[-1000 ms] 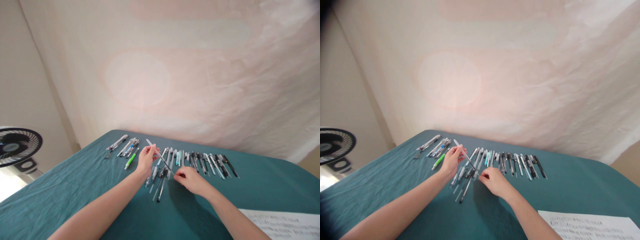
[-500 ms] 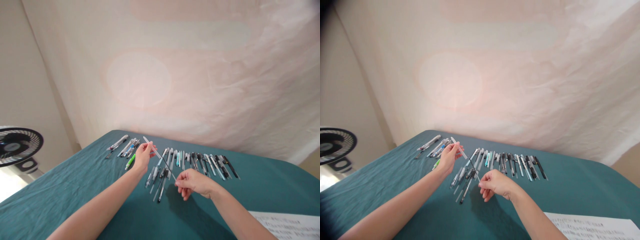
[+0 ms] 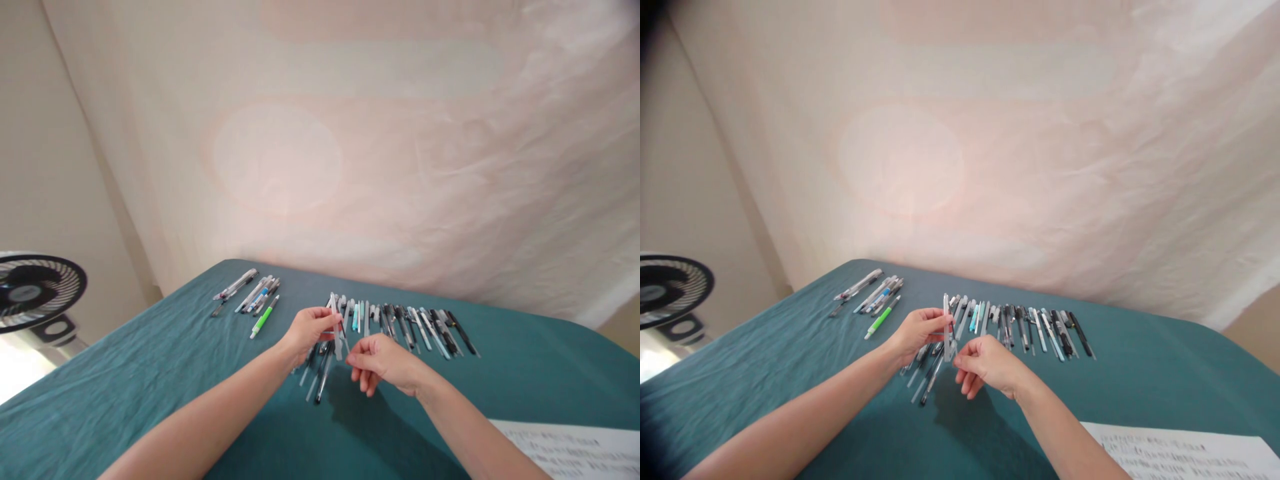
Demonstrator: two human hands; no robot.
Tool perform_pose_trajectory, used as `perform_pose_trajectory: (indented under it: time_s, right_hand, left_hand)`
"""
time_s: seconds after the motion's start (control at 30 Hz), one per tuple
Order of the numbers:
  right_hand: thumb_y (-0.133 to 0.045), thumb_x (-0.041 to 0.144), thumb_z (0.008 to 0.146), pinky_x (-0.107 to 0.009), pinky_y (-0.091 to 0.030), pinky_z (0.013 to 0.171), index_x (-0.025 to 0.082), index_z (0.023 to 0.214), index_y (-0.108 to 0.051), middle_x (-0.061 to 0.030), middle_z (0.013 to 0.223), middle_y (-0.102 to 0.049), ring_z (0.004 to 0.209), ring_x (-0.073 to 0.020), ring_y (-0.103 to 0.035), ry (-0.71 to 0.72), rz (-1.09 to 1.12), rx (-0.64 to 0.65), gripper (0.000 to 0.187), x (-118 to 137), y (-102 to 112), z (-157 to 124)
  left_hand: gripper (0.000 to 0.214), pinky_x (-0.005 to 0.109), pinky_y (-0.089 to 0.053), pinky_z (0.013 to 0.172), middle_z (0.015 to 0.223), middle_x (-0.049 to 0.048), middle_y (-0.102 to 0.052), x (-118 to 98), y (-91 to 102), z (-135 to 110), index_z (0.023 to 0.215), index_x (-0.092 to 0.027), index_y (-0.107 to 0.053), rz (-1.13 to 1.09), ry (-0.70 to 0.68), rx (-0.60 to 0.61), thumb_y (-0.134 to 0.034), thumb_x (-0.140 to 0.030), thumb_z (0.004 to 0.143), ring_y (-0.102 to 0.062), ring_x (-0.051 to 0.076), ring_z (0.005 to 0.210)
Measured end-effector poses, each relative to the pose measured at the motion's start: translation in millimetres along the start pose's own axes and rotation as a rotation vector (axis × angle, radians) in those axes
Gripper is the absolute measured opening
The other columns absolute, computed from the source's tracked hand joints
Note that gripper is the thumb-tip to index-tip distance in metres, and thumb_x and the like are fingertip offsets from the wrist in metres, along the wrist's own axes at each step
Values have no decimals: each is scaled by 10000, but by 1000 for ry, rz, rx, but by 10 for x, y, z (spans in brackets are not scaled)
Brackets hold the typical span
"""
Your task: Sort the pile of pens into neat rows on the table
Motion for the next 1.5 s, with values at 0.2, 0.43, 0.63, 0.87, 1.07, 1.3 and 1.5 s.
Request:
perform_pose_trajectory:
  time_s: [0.2,0.43,0.63,0.87,1.07,1.3,1.5]
  right_hand:
    - [-642,371,667,-186,-448,376,119,746,-559,-20,606,-633,411,-82,-548,23,-32,36,276,-24,-12,17]
    - [-605,200,677,-273,-514,631,126,763,-580,-11,666,-627,619,-123,-615,121,-93,-177,116,-131,144,162]
    - [-396,186,800,-257,-515,562,122,947,-526,-63,834,-618,652,-132,-623,244,-248,-295,206,-111,17,208]
    - [-421,300,858,-264,-444,647,195,844,-579,-29,721,-637,695,-167,-613,502,-939,-408,191,2,-150,79]
    - [-414,345,863,-232,-414,627,217,855,-603,-22,773,-594,707,-154,-585,593,-1130,-413,228,-51,-175,115]
    - [-450,261,845,-247,-420,641,178,930,-509,-26,817,-564,707,-151,-547,618,-1015,-398,133,-78,-175,132]
    - [-423,221,857,-252,-427,677,181,880,-532,-27,812,-559,742,-151,-550,636,-992,-368,118,-83,-197,112]
  left_hand:
    - [225,211,-425,552,629,23,-613,14,18,34,688,-141,-635,9,11,-3,-684,-336,587,-538,99,552]
    - [209,220,-427,545,598,13,-605,2,96,87,706,-153,-635,149,-20,-28,-657,-331,598,-540,114,555]
    - [211,211,-421,557,598,-9,-591,-88,106,73,688,-138,-621,146,-18,-35,-657,-321,590,-520,89,554]
    - [219,202,-410,555,601,-5,-580,-156,150,81,697,-123,-608,119,-17,-49,-645,-316,602,-502,76,552]
    - [226,214,-420,574,598,-6,-578,-139,149,91,695,-122,-608,105,-3,-51,-650,-320,595,-504,79,555]
    - [228,205,-419,562,589,-9,-570,-141,163,97,705,-120,-606,101,-7,-60,-652,-319,602,-504,75,551]
    - [227,214,-428,578,594,-11,-578,-121,173,107,697,-126,-608,83,14,-49,-662,-321,595,-513,76,554]
Point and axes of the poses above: each hand's wrist, its own z-axis towards the middle knuckle, its own y-axis out of the back of the hand, x = y × z, the point moved 3 cm from there along z, towards the middle knuckle
